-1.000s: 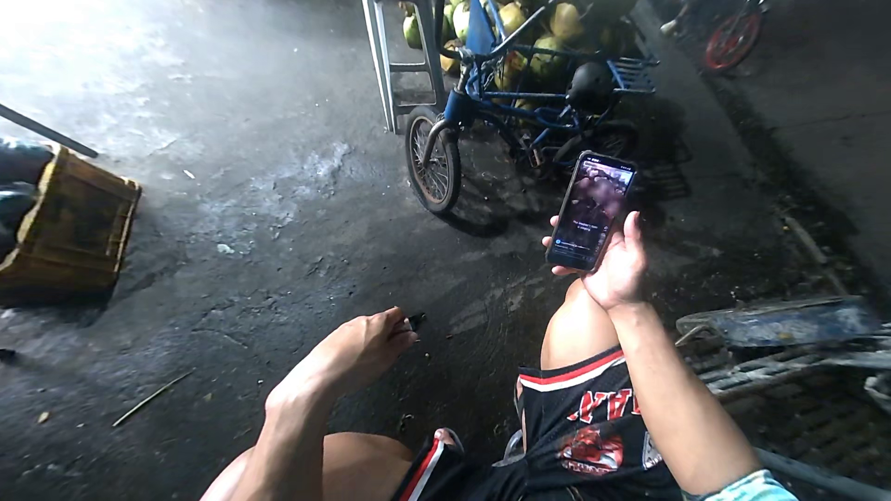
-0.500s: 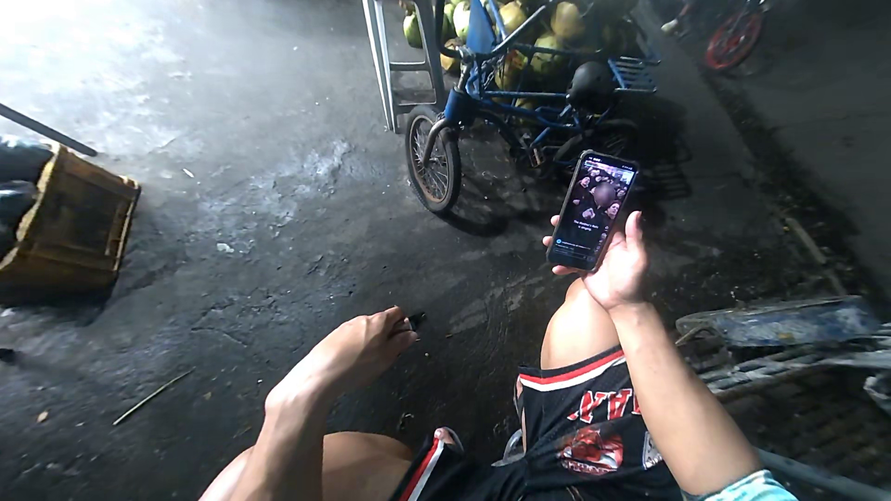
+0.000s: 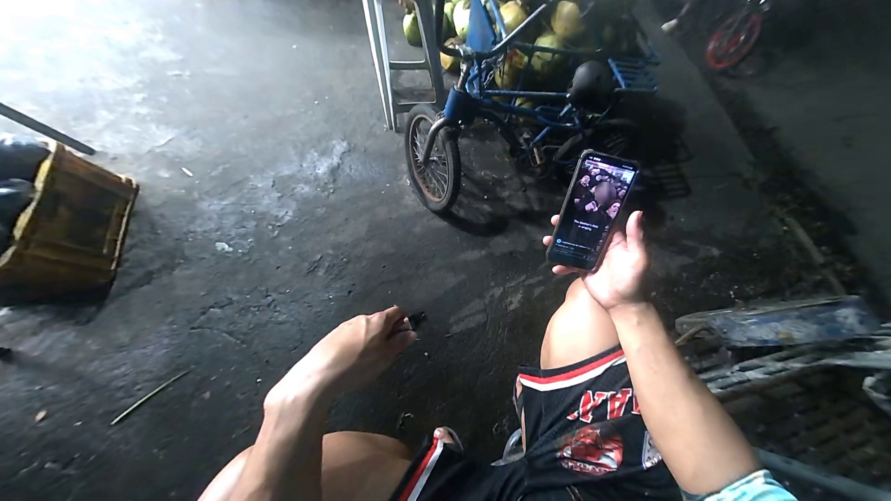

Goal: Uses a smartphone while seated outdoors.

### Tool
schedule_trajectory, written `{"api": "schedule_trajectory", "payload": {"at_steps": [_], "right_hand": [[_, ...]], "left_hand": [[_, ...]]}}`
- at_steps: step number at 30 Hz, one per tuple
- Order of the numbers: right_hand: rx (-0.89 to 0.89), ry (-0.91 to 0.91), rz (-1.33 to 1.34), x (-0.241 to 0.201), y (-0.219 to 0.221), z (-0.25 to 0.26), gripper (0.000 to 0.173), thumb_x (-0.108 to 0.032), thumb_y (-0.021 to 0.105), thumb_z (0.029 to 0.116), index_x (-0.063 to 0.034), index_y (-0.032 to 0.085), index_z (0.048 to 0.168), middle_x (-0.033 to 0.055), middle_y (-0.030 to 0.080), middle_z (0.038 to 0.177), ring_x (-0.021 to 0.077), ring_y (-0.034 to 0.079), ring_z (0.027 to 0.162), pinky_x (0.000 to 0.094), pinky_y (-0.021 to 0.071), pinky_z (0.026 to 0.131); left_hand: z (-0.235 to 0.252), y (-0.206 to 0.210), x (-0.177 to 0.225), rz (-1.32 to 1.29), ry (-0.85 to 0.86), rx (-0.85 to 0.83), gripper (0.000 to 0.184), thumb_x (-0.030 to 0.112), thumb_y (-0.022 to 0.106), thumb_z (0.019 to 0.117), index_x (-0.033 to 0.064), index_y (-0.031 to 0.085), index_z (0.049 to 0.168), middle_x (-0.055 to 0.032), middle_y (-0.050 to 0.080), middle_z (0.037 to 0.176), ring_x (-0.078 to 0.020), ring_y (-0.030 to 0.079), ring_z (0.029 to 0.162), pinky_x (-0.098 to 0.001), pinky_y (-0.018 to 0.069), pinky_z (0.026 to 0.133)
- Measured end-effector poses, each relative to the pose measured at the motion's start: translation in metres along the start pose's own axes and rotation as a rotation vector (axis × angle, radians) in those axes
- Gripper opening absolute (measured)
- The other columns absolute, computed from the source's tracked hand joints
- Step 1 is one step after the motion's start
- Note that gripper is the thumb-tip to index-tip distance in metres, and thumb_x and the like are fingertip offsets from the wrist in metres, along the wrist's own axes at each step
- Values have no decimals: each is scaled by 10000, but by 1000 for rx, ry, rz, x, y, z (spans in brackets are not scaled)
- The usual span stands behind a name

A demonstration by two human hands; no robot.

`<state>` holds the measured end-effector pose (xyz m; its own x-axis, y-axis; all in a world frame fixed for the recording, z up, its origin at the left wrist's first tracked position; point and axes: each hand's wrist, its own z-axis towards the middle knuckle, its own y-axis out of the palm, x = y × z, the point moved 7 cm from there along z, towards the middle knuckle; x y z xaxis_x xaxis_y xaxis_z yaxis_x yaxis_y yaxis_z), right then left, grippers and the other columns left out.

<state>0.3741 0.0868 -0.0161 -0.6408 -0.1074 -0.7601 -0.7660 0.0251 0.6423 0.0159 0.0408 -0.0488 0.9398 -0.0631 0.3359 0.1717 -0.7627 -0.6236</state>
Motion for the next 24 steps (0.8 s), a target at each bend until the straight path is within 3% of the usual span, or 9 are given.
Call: {"api": "schedule_trajectory", "payload": {"at_steps": [24], "right_hand": [[-1,9,-8,0,2,-1,792,-760,175,981,-217,414,1506,255,603,1358,474,682,1076,551,624,635]], "left_hand": [[-2,-3,4,11,10,-10,368,461,514,1065,113,616,1129,-114,650,877,-309,663,828,-558,531,747]]}}
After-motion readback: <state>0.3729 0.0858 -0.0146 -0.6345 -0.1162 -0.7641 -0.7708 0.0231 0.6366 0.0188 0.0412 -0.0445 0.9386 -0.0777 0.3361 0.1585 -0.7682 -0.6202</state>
